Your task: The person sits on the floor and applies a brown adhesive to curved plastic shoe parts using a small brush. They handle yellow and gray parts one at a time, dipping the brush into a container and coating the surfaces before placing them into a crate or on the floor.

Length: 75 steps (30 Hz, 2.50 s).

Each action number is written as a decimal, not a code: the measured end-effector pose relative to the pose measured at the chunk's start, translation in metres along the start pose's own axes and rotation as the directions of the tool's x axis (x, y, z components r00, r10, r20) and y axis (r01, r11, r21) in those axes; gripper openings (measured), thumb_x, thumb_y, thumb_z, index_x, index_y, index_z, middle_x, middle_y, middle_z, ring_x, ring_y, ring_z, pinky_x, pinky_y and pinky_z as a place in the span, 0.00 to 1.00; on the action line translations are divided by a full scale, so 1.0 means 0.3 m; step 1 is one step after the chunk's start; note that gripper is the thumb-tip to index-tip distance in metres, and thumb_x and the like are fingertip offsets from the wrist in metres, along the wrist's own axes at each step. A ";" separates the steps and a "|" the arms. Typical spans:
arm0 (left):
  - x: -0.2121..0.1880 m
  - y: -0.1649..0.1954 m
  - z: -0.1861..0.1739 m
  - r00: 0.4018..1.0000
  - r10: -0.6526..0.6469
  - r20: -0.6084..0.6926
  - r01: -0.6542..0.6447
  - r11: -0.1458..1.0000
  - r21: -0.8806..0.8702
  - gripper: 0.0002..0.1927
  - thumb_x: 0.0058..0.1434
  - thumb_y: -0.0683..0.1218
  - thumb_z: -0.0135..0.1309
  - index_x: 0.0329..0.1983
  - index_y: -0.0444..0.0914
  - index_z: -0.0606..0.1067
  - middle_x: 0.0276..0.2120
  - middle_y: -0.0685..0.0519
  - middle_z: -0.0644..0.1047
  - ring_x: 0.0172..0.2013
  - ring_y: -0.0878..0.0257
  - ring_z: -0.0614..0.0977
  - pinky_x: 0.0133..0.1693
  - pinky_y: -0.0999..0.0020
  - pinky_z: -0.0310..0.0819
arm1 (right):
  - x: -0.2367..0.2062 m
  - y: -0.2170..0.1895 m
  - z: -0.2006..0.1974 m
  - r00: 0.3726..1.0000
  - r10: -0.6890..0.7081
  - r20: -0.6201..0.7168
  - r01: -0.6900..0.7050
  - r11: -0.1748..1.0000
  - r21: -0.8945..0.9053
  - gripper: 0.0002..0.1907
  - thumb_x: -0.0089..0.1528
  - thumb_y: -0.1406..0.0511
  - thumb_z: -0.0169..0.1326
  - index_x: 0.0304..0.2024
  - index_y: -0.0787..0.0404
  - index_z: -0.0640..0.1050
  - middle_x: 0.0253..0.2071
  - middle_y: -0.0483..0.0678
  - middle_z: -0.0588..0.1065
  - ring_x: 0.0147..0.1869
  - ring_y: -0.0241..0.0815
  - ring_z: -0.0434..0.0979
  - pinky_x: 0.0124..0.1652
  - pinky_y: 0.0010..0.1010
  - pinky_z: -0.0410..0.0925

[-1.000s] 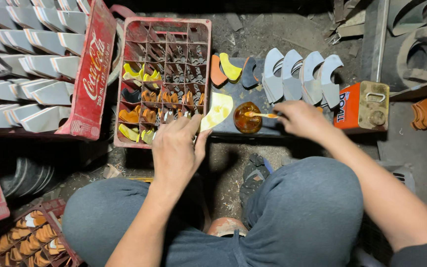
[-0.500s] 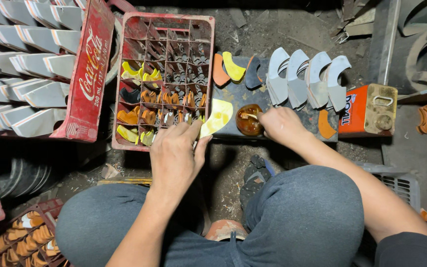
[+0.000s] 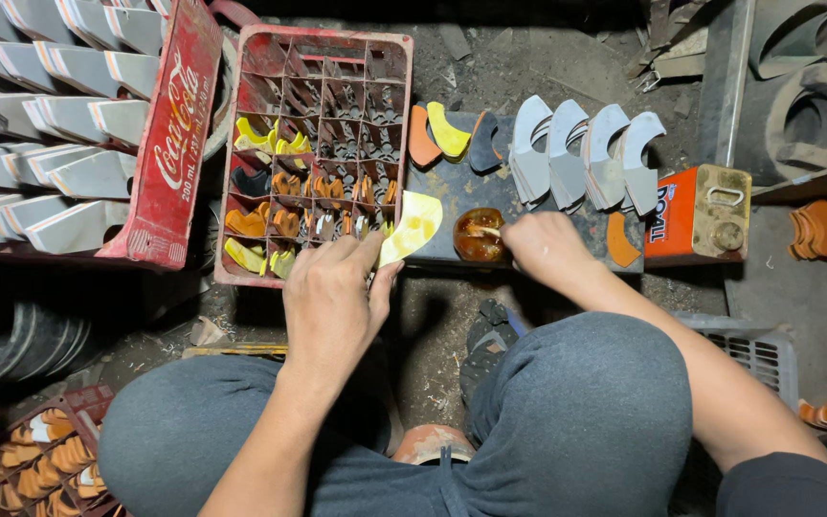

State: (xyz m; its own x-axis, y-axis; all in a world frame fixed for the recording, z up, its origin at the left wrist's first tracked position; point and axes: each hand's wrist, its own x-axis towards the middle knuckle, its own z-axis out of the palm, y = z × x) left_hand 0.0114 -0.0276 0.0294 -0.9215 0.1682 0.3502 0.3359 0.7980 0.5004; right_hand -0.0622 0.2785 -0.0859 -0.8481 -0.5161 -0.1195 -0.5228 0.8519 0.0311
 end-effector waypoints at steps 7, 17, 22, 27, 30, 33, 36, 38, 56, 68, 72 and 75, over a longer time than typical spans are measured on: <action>0.003 -0.004 0.002 1.000 0.000 0.011 0.000 1.000 0.006 0.17 0.56 0.47 0.65 0.46 0.35 0.81 0.29 0.46 0.77 0.32 0.48 0.78 0.38 0.55 0.69 | -0.002 -0.005 -0.020 0.994 0.084 0.064 -0.091 0.990 0.112 0.05 0.49 0.71 0.58 0.28 0.64 0.81 0.28 0.62 0.77 0.36 0.62 0.81 0.39 0.49 0.74; -0.001 0.001 0.012 1.000 0.017 0.018 -0.017 1.000 0.016 0.17 0.56 0.47 0.65 0.46 0.36 0.81 0.29 0.46 0.77 0.32 0.48 0.78 0.38 0.54 0.69 | -0.088 -0.005 -0.177 0.990 0.053 -0.130 -0.045 0.997 0.063 0.14 0.44 0.71 0.61 0.34 0.60 0.82 0.31 0.52 0.77 0.39 0.57 0.80 0.38 0.47 0.73; -0.005 0.009 0.015 0.999 0.043 -0.019 -0.044 0.999 -0.017 0.16 0.57 0.46 0.64 0.47 0.35 0.80 0.30 0.46 0.77 0.33 0.48 0.78 0.39 0.54 0.69 | -0.076 -0.044 -0.127 0.992 0.051 -0.114 -0.042 0.995 0.086 0.13 0.45 0.72 0.60 0.34 0.60 0.82 0.32 0.52 0.77 0.40 0.56 0.80 0.40 0.46 0.73; -0.003 0.003 0.012 0.999 0.039 -0.034 -0.040 0.999 -0.034 0.15 0.58 0.46 0.64 0.47 0.35 0.80 0.31 0.45 0.77 0.34 0.46 0.78 0.40 0.53 0.69 | -0.166 0.010 -0.324 0.962 0.156 -0.225 -0.112 0.974 0.196 0.13 0.53 0.70 0.58 0.41 0.57 0.84 0.36 0.50 0.78 0.39 0.54 0.80 0.38 0.43 0.72; 0.007 0.007 0.018 0.997 0.057 -0.049 -0.059 0.997 -0.049 0.15 0.57 0.45 0.64 0.47 0.35 0.79 0.31 0.45 0.77 0.34 0.46 0.78 0.40 0.52 0.69 | -0.281 0.060 -0.512 0.943 0.155 -0.295 -0.079 0.964 0.255 0.11 0.60 0.69 0.58 0.45 0.57 0.83 0.39 0.48 0.79 0.39 0.51 0.80 0.38 0.39 0.72; 0.019 0.020 0.021 0.994 0.075 -0.079 -0.080 0.994 -0.070 0.14 0.58 0.44 0.64 0.45 0.36 0.79 0.31 0.46 0.76 0.34 0.46 0.77 0.40 0.52 0.69 | -0.378 0.070 -0.643 0.922 0.182 -0.343 -0.084 0.956 0.280 0.11 0.62 0.70 0.59 0.47 0.60 0.82 0.38 0.51 0.78 0.38 0.49 0.79 0.37 0.35 0.70; 0.046 0.035 0.034 0.992 0.087 -0.093 -0.094 0.992 -0.083 0.12 0.58 0.44 0.64 0.43 0.36 0.78 0.29 0.46 0.75 0.35 0.45 0.77 0.40 0.52 0.69 | -0.403 0.078 -0.659 0.906 0.219 -0.362 -0.072 0.922 0.380 0.12 0.62 0.71 0.59 0.49 0.61 0.82 0.38 0.51 0.79 0.36 0.45 0.80 0.37 0.31 0.70; 0.068 0.051 0.056 0.985 0.120 -0.127 -0.132 0.988 -0.085 0.12 0.58 0.44 0.64 0.43 0.36 0.78 0.31 0.46 0.76 0.35 0.45 0.77 0.40 0.52 0.69 | -0.340 0.073 -0.557 0.901 0.240 -0.361 -0.058 0.892 0.449 0.12 0.59 0.71 0.61 0.45 0.61 0.83 0.37 0.51 0.80 0.36 0.45 0.80 0.37 0.32 0.71; 0.062 0.066 0.090 0.991 0.115 -0.065 -0.118 0.991 -0.056 0.11 0.58 0.44 0.64 0.41 0.36 0.77 0.29 0.45 0.75 0.33 0.45 0.77 0.39 0.51 0.69 | -0.377 0.029 -0.445 0.782 0.368 -0.503 -0.058 0.847 0.529 0.10 0.63 0.73 0.59 0.47 0.62 0.84 0.35 0.50 0.80 0.34 0.39 0.78 0.35 0.28 0.68; 0.014 0.014 0.051 0.986 0.108 -0.127 -0.120 0.989 -0.091 0.15 0.57 0.42 0.63 0.47 0.34 0.78 0.30 0.45 0.75 0.34 0.46 0.77 0.41 0.53 0.69 | -0.317 0.031 -0.367 0.827 0.373 -0.420 0.034 0.713 0.700 0.11 0.62 0.73 0.60 0.48 0.66 0.83 0.39 0.50 0.81 0.41 0.37 0.79 0.42 0.26 0.70; 0.024 0.032 0.027 0.968 0.199 -0.154 -0.222 0.964 -0.149 0.15 0.58 0.42 0.63 0.46 0.33 0.76 0.30 0.46 0.74 0.36 0.48 0.76 0.43 0.53 0.68 | -0.400 -0.066 -0.634 0.820 0.240 -0.520 0.102 0.832 0.545 0.12 0.61 0.76 0.59 0.47 0.67 0.81 0.35 0.50 0.78 0.36 0.37 0.78 0.38 0.25 0.68; 0.028 0.059 0.002 0.959 0.231 -0.165 -0.256 0.954 -0.158 0.13 0.58 0.42 0.63 0.44 0.34 0.75 0.31 0.46 0.73 0.37 0.47 0.76 0.43 0.54 0.68 | -0.383 -0.193 -0.681 0.829 0.196 -0.524 0.116 0.856 0.504 0.13 0.57 0.76 0.60 0.44 0.67 0.81 0.32 0.51 0.77 0.34 0.40 0.77 0.36 0.28 0.68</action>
State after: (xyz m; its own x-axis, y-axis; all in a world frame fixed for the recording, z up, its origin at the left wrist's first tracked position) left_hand 0.0096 -0.0117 0.0408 -0.7740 0.2498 0.5819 0.5875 0.6262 0.5126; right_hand 0.0482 0.2702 0.1289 -0.8505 -0.3076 0.4267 -0.5027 0.7139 -0.4875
